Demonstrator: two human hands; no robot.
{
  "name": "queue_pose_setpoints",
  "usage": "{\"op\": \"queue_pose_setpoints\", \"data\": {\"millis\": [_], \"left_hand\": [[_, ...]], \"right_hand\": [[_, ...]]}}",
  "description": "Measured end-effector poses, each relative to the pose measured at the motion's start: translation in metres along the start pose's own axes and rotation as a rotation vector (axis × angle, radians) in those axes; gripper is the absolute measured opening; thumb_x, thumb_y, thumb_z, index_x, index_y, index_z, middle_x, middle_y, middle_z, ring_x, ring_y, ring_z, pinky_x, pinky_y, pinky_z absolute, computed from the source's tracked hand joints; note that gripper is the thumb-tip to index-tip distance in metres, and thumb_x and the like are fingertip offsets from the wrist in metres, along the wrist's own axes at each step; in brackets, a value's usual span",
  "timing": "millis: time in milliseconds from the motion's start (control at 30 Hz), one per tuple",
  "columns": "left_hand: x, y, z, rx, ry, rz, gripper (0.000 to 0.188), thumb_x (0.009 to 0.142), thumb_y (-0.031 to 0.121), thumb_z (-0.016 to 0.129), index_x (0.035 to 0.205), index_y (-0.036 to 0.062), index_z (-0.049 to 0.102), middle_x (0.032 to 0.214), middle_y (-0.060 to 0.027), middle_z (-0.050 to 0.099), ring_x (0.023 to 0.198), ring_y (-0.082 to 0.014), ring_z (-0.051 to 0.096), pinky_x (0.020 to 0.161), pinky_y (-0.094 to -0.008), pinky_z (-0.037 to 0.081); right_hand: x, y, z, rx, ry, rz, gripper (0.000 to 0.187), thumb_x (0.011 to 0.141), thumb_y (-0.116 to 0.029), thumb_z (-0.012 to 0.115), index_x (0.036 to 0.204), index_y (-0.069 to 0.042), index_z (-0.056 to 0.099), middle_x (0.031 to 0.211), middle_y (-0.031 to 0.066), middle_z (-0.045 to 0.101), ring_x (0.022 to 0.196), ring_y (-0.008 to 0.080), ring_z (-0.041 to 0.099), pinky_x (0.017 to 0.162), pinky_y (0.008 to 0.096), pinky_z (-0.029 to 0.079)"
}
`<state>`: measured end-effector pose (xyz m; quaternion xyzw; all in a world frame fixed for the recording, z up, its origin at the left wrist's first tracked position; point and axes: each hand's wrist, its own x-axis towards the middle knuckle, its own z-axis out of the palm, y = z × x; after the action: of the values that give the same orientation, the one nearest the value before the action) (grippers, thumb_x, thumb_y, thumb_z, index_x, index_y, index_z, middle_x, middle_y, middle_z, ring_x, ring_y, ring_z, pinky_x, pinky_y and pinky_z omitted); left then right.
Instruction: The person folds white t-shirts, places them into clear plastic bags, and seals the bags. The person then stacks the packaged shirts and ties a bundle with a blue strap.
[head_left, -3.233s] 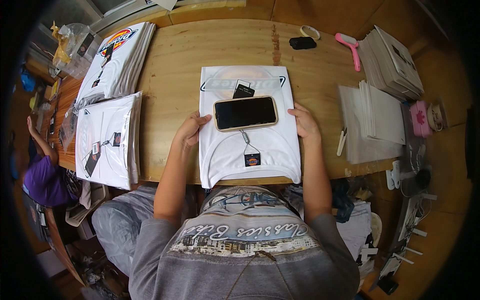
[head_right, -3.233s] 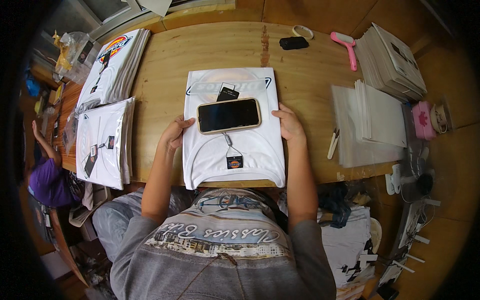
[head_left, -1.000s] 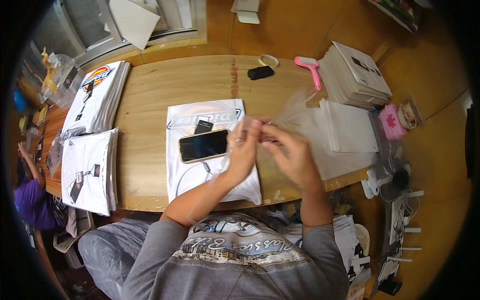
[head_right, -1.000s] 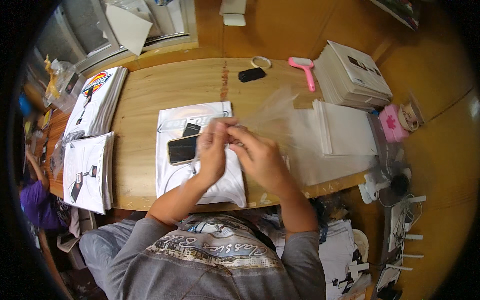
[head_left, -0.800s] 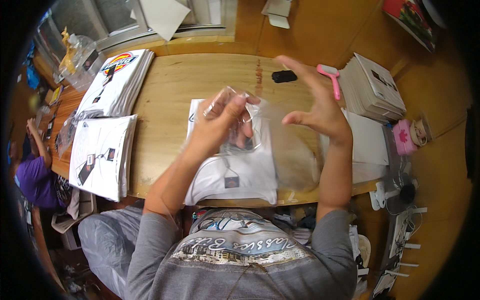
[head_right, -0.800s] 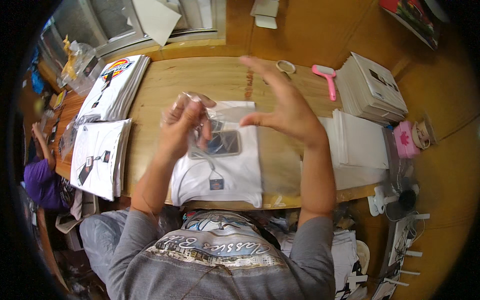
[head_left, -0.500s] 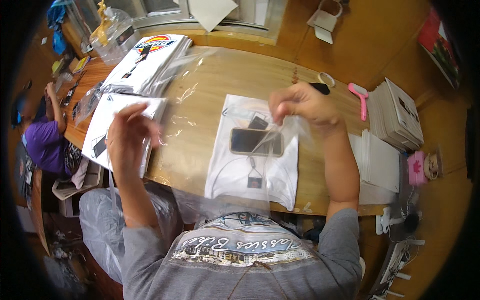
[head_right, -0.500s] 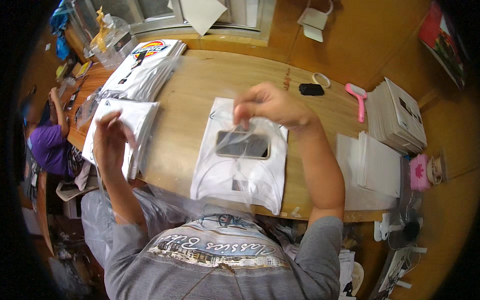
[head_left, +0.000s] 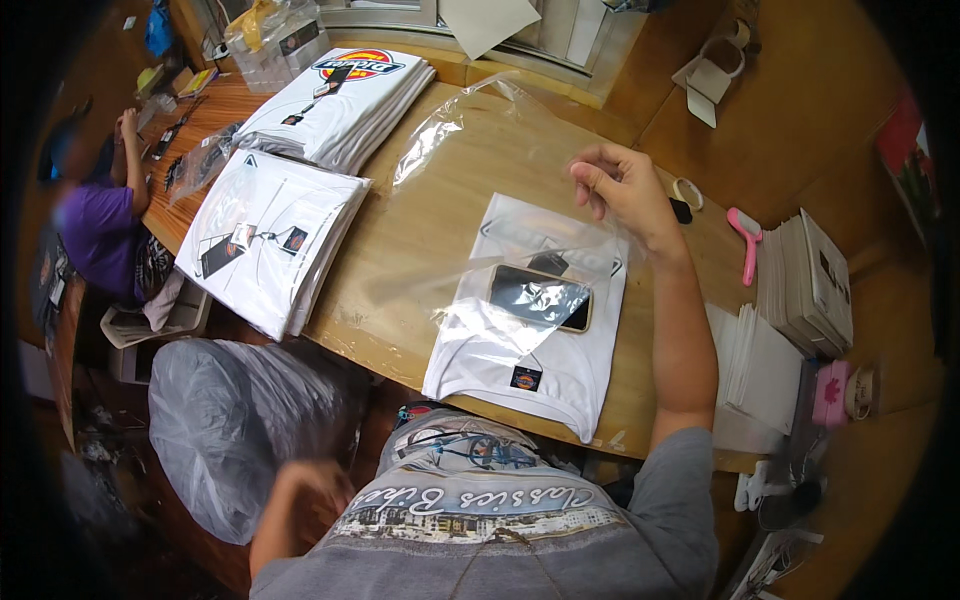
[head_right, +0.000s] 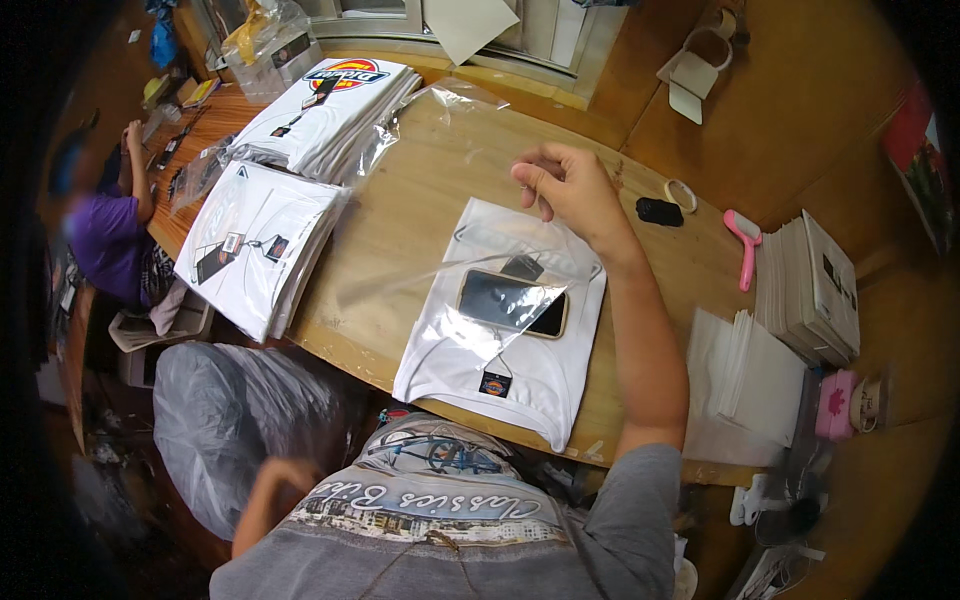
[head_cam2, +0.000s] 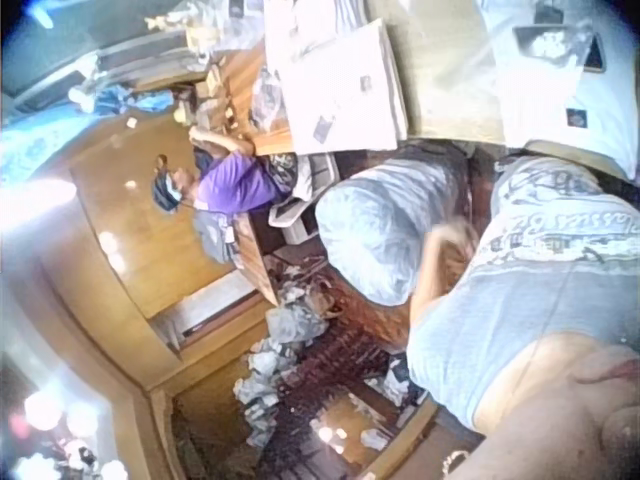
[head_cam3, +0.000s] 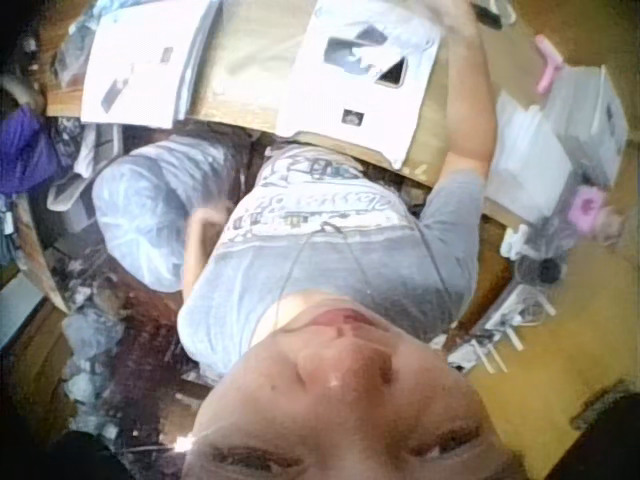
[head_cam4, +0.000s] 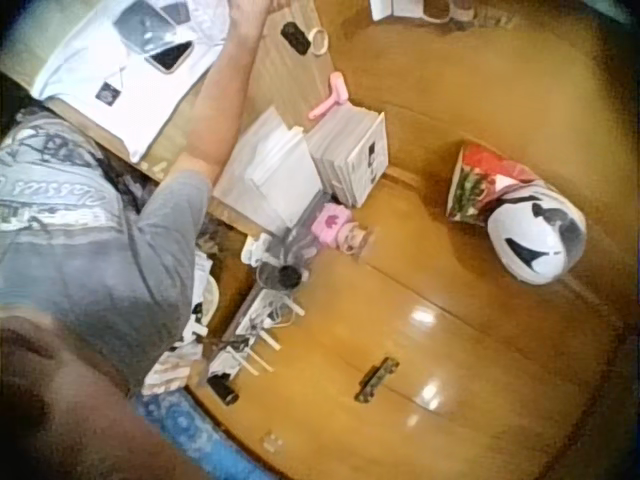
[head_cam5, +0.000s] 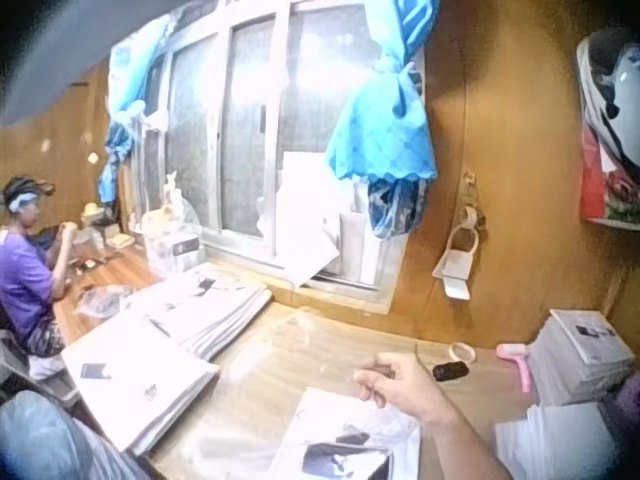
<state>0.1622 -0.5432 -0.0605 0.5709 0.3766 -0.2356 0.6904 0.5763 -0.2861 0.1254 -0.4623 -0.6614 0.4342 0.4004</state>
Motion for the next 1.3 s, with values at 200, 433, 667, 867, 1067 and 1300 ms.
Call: {"op": "queue_pose_setpoints", "data": {"millis": [200, 433, 667, 867, 1067, 1300], "left_hand": [[-0.079, 0.177, -0.171, -0.103, 1.527, 0.852, 0.031, 0.086, 0.022, 0.043, 0.107, 0.0004, 0.049, 0.119, -0.0111, 0.039, 0.093, -0.0174, 0.05, 0.076, -0.0253, 0.04], [-0.04, 0.346, -0.219, -0.074, 1.091, 1.231, 0.039, 0.082, 0.021, 0.051, 0.117, 0.0126, 0.036, 0.078, -0.0033, 0.056, 0.059, -0.0057, 0.047, 0.049, -0.0188, 0.039], [-0.057, 0.382, -0.237, 0.423, 0.924, 1.044, 0.04, 0.074, -0.009, 0.048, 0.112, 0.0036, 0.047, 0.101, -0.0053, 0.054, 0.053, -0.0059, 0.045, 0.051, -0.0193, 0.042], [-0.061, 0.399, -0.264, 0.839, 1.094, 1.071, 0.059, 0.066, -0.016, 0.045, 0.118, 0.0118, 0.043, 0.11, -0.0049, 0.05, 0.063, -0.0083, 0.043, 0.061, -0.0201, 0.042], [-0.049, 0.421, -0.311, 1.042, 2.28, 1.504, 0.033, 0.068, -0.007, 0.05, 0.1, 0.0013, 0.046, 0.094, -0.0112, 0.052, 0.08, -0.0219, 0.051, 0.077, -0.0307, 0.039], [0.059, 0.376, -0.287, 0.011, 1.922, 1.366, 0.005, 0.069, -0.002, 0.053, 0.073, -0.003, 0.056, 0.064, -0.0065, 0.055, 0.059, -0.0108, 0.051, 0.056, -0.0216, 0.04]], "right_hand": [[-0.011, -0.02, 0.003, -0.008, -0.002, -0.051, 0.014, 0.08, -0.013, 0.053, 0.081, 0.0, 0.056, 0.059, 0.0029, 0.053, 0.046, 0.0051, 0.044, 0.043, 0.0176, 0.036], [-0.024, -0.032, -0.014, -0.034, 0.043, -0.08, 0.012, 0.078, -0.007, 0.051, 0.082, 0.003, 0.055, 0.061, 0.005, 0.055, 0.048, 0.0082, 0.048, 0.046, 0.0213, 0.041], [-0.045, -0.048, -0.074, -0.229, 0.389, -0.308, 0.025, 0.074, 0.009, 0.039, 0.084, -0.003, 0.058, 0.068, 0.0041, 0.052, 0.061, 0.0087, 0.048, 0.056, 0.0218, 0.041], [-0.036, -0.052, -0.091, -1.23, 0.193, -0.413, 0.035, 0.065, 0.01, 0.044, 0.082, -0.014, 0.061, 0.084, 0.0035, 0.044, 0.076, 0.0177, 0.046, 0.065, 0.0281, 0.04], [0.002, -0.036, -0.123, -1.608, 1.066, -0.598, 0.035, 0.068, -0.007, 0.052, 0.1, -0.02, 0.058, 0.084, 0.0022, 0.048, 0.076, 0.017, 0.048, 0.063, 0.0307, 0.041], [0.009, 0.059, -0.105, -0.977, 1.148, -0.608, 0.03, 0.073, -0.008, 0.052, 0.102, -0.012, 0.057, 0.075, 0.0087, 0.053, 0.064, 0.0262, 0.051, 0.056, 0.0346, 0.042]]}}
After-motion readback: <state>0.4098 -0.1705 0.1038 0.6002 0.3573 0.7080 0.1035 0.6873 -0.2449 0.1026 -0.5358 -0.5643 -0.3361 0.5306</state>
